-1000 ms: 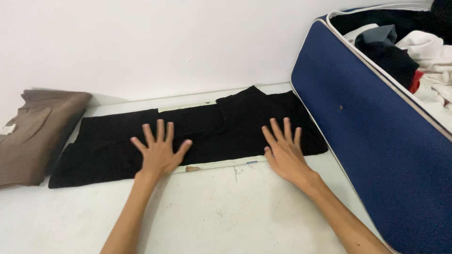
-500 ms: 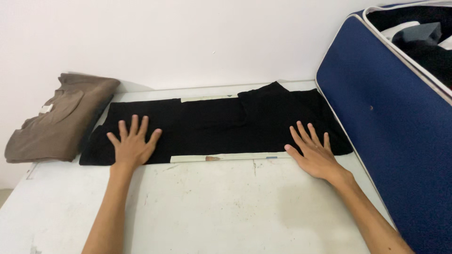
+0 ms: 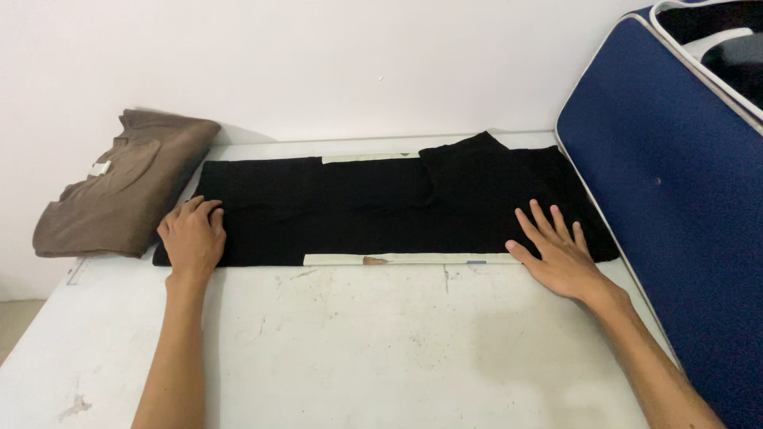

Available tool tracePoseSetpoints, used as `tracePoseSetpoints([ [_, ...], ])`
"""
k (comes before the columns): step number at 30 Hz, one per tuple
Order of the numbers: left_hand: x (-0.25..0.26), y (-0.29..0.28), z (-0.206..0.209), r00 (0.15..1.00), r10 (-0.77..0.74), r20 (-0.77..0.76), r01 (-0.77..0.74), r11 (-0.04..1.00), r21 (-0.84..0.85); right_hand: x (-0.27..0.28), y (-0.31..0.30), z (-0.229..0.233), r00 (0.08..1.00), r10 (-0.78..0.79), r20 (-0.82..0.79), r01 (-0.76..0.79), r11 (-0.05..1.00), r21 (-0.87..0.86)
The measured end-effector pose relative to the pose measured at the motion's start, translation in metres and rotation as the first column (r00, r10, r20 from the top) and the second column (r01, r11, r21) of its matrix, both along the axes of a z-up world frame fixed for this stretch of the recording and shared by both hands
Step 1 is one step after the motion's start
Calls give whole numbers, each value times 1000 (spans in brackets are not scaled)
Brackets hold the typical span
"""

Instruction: The person folds a black long-sleeved shirt on a white surface. They smooth the fabric, fold the sleeves inward, fold the shirt in half lengthwise, and then fold it into thirds to create a compact rectangle.

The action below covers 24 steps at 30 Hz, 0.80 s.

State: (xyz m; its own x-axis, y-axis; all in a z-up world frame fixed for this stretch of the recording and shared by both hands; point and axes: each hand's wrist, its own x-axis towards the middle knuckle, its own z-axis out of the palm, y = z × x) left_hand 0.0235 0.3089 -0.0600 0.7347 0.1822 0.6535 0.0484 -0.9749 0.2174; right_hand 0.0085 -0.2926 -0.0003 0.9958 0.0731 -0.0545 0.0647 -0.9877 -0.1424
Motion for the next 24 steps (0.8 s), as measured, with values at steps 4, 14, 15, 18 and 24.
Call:
tracePoseSetpoints([
  [4,0,4,2,994,83,70,-79,995,-61,0,-2,4,999,30,-18,-29,999,27],
  [14,5,-39,26,997,-30,72,30,1000,7,-6,6,9,999,50,12,-50,999,-2],
  [15,9,-59,32,990,-68,122,61,997,56,-7,7,10,998,65,25,-65,998,-9],
  [18,12,-121,49,956,-295,3,292,946,-141,-13,12,15,996,85,34,-87,996,31],
  [24,4,-247,66,826,-559,-75,537,820,-197,7,26,22,977,203,71,-205,978,28],
])
